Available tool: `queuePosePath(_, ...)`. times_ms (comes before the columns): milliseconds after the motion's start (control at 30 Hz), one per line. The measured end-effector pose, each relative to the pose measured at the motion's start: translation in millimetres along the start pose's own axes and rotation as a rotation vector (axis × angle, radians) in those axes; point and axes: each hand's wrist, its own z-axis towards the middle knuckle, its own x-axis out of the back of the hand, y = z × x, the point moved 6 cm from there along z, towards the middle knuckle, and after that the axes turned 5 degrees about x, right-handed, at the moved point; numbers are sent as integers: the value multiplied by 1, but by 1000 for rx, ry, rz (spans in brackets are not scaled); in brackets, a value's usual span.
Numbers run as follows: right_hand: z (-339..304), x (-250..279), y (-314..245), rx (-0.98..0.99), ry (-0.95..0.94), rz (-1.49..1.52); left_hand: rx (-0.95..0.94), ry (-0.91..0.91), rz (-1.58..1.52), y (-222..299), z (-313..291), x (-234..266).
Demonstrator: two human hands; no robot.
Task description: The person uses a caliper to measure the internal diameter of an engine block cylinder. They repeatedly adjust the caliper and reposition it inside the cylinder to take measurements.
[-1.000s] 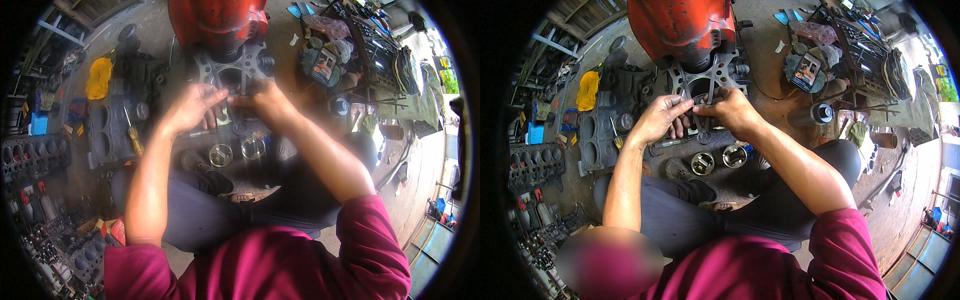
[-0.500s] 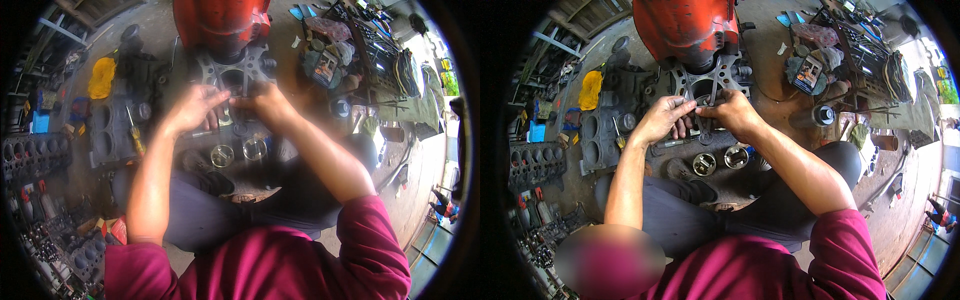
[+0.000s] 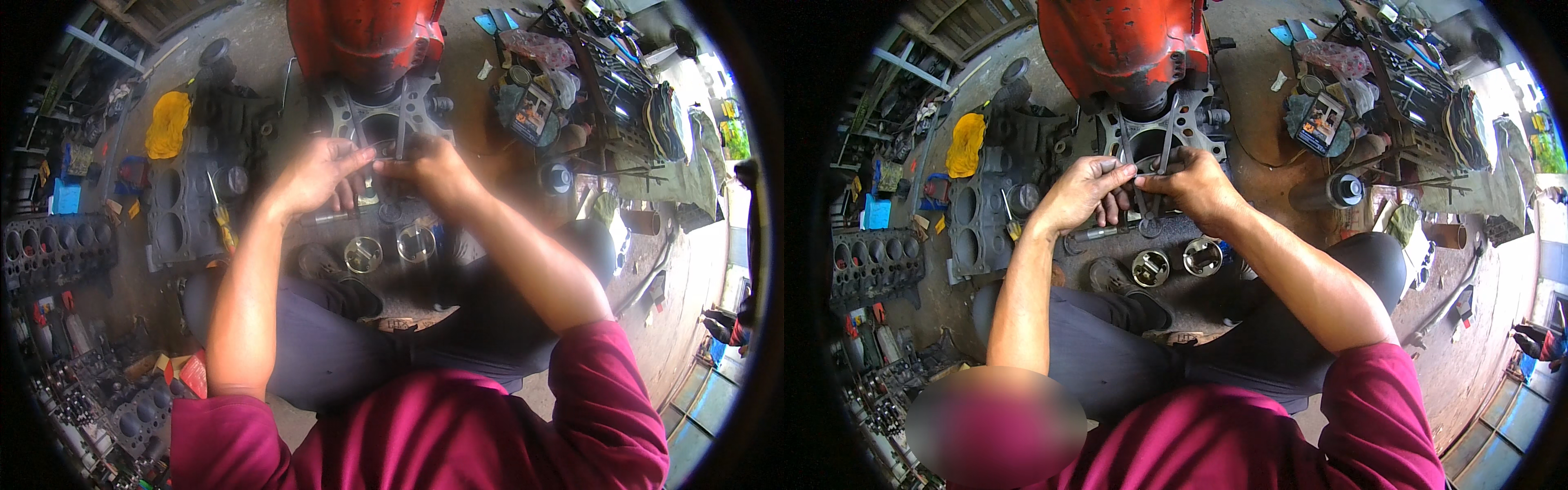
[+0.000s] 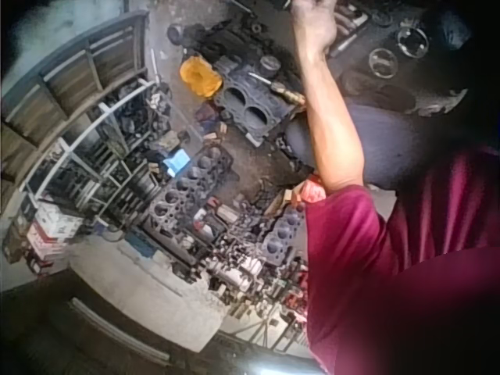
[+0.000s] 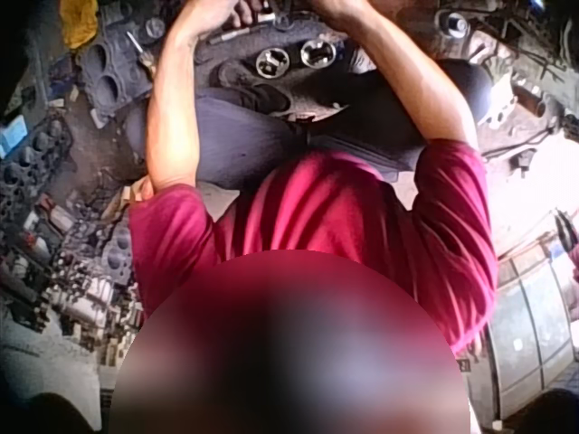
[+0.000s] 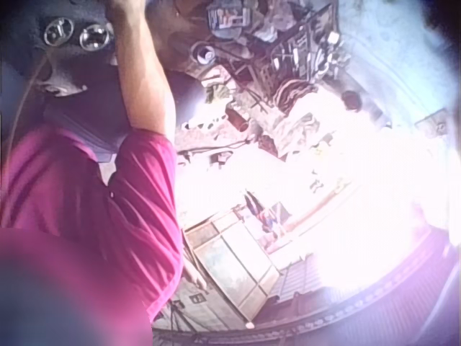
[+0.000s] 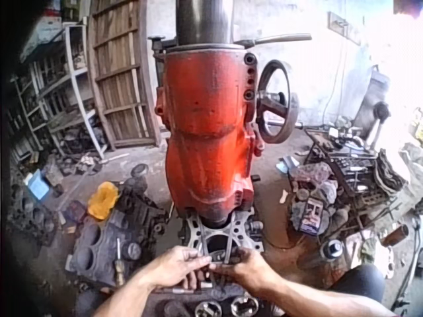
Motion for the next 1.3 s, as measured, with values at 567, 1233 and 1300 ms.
queuePosePath(567,-1,0,-1,15,7,-27,-5,0,-4,-2,1,1)
queuePosePath(1233,1,2,0,-9,15,3,-4,23,6,-1,1,0)
queuePosePath(1300,2,1,0,0,-5,40,-12,17,-12,0,1,-1)
